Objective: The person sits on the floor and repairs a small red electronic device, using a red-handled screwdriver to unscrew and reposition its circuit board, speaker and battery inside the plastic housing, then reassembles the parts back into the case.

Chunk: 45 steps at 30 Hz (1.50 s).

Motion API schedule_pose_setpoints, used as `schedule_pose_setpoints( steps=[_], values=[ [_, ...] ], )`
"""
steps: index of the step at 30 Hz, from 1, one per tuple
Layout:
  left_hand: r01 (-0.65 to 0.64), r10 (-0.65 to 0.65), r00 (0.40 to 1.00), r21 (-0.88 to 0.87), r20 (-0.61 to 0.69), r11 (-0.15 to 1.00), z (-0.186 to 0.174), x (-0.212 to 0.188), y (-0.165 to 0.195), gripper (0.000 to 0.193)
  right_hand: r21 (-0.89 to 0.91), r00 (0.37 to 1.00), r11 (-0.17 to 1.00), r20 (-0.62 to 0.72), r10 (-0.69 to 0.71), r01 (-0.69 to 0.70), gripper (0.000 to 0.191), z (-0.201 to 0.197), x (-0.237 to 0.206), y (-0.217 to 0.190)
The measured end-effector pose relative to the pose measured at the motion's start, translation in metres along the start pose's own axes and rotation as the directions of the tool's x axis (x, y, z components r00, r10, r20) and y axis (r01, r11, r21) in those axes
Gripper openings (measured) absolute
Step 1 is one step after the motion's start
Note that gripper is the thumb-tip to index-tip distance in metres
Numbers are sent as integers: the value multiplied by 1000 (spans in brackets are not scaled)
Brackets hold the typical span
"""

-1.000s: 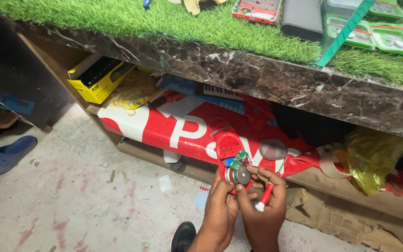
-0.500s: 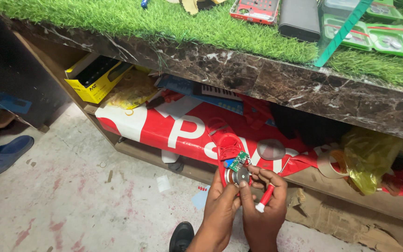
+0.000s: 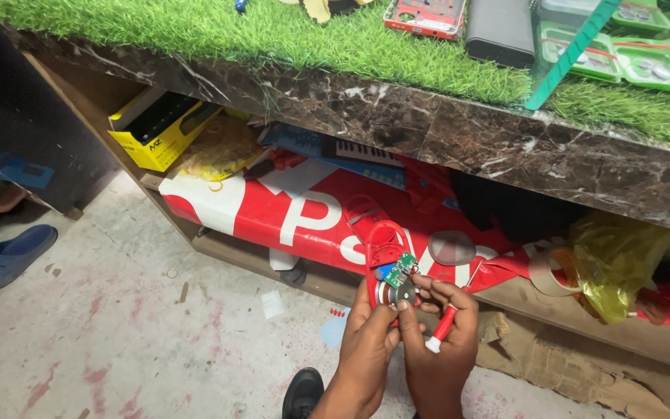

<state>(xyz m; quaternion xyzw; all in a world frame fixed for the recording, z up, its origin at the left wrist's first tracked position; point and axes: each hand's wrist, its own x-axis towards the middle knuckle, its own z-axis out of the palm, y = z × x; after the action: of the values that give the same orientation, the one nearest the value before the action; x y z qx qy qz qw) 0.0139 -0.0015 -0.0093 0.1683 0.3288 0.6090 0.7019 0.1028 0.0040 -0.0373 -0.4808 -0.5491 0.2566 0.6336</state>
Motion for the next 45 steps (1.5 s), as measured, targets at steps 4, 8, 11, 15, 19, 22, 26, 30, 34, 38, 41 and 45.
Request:
schedule_pose_setpoints(
  steps=[4,8,11,15,19,22,26,30,34,38,41,45],
  values=[
    [-4,4,1000,-27,-5,1000,-2,2,-3,49,2,1000,1000,-3,-7,7,46,1,0,-1],
    [20,-22,999,-82,-27,996,-6,4,-5,52,-9,1000,1000,1,-8,8,45,1,0,-1],
    [12,-15,999,-80,-32,997,-7,5,-6,52,-24,1000,999,3,-27,27,44,1,0,-2],
    [4,-5,1000,-93,-15,996,-7,5,-7,52,-10,1000,1000,4,-24,24,43,0,1,-3],
    [8,-11,999,-77,-37,997,-6,5,-6,51,-32,1000,999,5,-21,21,43,0,1,-4],
    [31,-34,997,-47,-71,998,-6,4,-4,52,-44,1000,999,5,-27,27,43,1,1,-4],
    [15,-19,998,-66,-53,998,-5,3,-3,52,-39,999,999,8,-35,35,42,1,0,-6],
    [15,-19,998,-73,-52,997,-4,2,-3,52,-42,1000,999,16,-27,27,41,0,1,-7],
    [12,-15,999,-66,-45,998,-3,2,-1,53,-52,1000,998,16,-22,23,42,1,1,-7],
    [-1,-1,999,-65,-40,998,-2,1,-1,55,-51,999,998,16,-37,38,43,1,1,-5],
    [-17,15,999,-39,-34,999,-1,0,0,54,-62,999,997,16,-35,35,43,1,0,-5],
    [-22,21,999,-45,-26,999,0,-1,1,53,-44,999,998,17,-39,40,44,1,0,-3]
  ],
)
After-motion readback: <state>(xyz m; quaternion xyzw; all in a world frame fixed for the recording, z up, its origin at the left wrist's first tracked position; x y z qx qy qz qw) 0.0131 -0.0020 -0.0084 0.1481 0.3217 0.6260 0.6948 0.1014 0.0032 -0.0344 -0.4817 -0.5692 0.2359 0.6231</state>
